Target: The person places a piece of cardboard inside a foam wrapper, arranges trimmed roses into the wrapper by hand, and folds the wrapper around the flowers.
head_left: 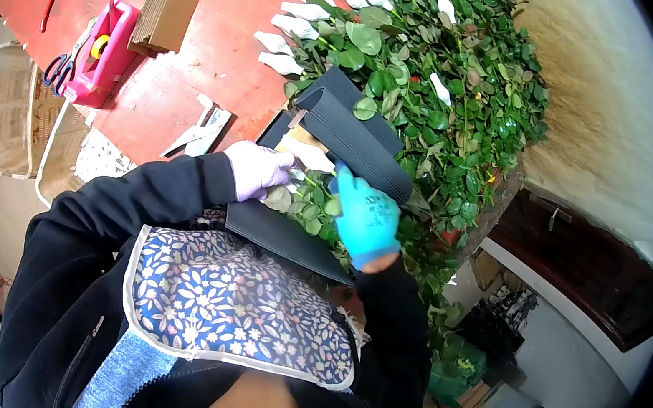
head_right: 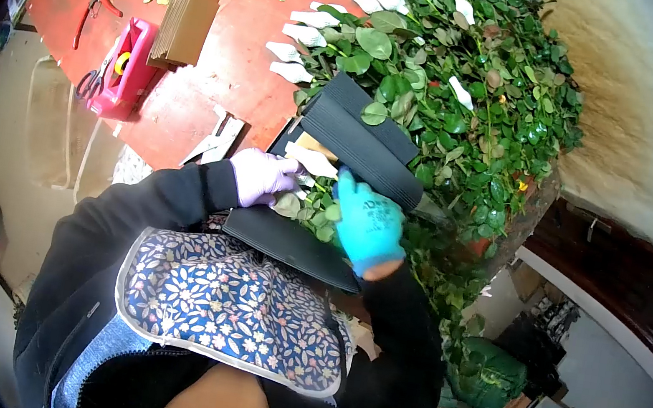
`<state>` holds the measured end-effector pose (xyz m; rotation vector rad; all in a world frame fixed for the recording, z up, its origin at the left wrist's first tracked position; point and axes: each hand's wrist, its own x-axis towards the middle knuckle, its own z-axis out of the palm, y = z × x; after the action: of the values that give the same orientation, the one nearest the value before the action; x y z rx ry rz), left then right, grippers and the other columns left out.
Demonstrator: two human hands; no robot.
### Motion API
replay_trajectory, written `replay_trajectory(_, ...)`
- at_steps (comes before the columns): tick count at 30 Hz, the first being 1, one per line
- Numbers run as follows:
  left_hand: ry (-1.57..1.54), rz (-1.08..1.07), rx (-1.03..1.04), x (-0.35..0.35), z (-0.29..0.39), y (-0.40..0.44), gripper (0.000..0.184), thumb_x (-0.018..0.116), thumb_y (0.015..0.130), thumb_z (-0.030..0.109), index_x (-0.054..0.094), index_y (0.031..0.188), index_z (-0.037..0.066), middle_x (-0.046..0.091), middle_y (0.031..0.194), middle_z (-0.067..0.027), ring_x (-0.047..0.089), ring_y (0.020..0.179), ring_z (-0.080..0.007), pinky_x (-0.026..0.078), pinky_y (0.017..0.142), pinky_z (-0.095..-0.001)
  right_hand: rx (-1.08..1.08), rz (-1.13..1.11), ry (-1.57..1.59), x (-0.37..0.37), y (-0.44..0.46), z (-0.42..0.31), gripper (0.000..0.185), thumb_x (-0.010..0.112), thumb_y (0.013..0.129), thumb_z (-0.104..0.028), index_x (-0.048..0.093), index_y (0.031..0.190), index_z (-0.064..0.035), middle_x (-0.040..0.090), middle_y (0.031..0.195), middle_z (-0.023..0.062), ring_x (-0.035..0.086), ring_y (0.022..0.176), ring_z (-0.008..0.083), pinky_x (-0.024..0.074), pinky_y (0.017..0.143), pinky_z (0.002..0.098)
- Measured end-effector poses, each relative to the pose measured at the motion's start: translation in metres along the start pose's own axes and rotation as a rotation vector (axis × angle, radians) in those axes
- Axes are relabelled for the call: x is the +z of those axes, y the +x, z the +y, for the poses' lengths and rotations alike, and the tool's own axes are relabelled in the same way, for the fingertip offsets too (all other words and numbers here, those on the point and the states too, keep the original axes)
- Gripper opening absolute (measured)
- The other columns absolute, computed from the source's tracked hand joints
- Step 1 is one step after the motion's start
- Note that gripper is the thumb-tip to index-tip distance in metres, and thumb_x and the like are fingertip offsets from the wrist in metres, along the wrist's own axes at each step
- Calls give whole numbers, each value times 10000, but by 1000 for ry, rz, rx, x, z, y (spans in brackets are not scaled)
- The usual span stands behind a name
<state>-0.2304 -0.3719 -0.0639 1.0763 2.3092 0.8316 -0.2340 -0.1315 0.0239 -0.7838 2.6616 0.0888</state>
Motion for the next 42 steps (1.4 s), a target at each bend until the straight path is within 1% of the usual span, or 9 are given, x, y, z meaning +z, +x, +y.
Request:
replay_trajectory(9,-22,142,89,11,-6,-4,468,740,693,124,596,1138,108,511,1314,-64,642,965,-276,557,756,-376,-57,112,-117,84,19,18,458,541,871,-177,520,1327,-141,608,787,77,639,605,234,512,519,390)
replay_trajectory(13,-80,121,79,10,-6,-5,605,712,692,87,509,1261,107,553,1151,-93,633,870,-305,535,699,-393,-8,189,-91,98,23,10,431,560,835,-140,548,1266,-144,580,802,67,622,613,228,507,533,379)
replay_trajectory(22,130,-14,-43,-20,22,3,686,781,694,244,523,1328,195,347,1483,-153,602,1070,-339,551,778,-421,-43,161,-58,85,16,7,381,523,845,-156,536,1206,-36,596,899,79,628,760,235,498,650,376)
replay_trajectory(25,74,-200,-143,-28,24,7,699,772,713,263,495,1353,239,304,1527,-162,654,982,-325,564,762,-406,-58,223,-73,94,15,5,346,532,831,-151,530,1150,-16,595,837,72,618,696,224,485,606,379)
replay_trajectory(27,46,-86,-51,-24,20,4,675,766,721,251,501,1342,236,335,1508,-149,670,909,-332,564,752,-410,-60,324,-69,103,14,5,344,535,830,-155,531,1144,-14,599,841,73,615,694,219,487,613,381)
replay_trajectory(31,50,-83,-19,-27,20,4,666,769,708,210,518,1324,227,383,1476,-146,675,852,-329,561,750,-393,-110,453,59,113,6,10,537,613,794,-210,511,1300,-61,589,1070,114,606,911,261,486,719,421)
replay_trajectory(34,83,-90,3,-30,20,5,672,770,705,229,514,1327,222,389,1472,-151,676,850,-326,563,740,-387,-50,276,234,84,-9,7,557,637,821,-310,515,1305,-61,595,1115,121,596,943,285,484,780,431)
replay_trajectory(37,98,-108,10,-33,21,5,668,761,716,247,506,1332,216,366,1488,-159,674,851,-332,563,738,-389,-121,-121,390,-3,-29,30,366,621,856,-326,626,1116,-69,645,868,133,649,814,303,514,733,423)
replay_trajectory(42,145,-139,-14,-33,22,3,715,812,667,313,503,1301,193,408,1406,-164,664,875,-352,562,737,-421,62,790,492,-101,14,115,248,626,864,-279,653,996,-71,655,840,142,653,757,326,513,658,414)
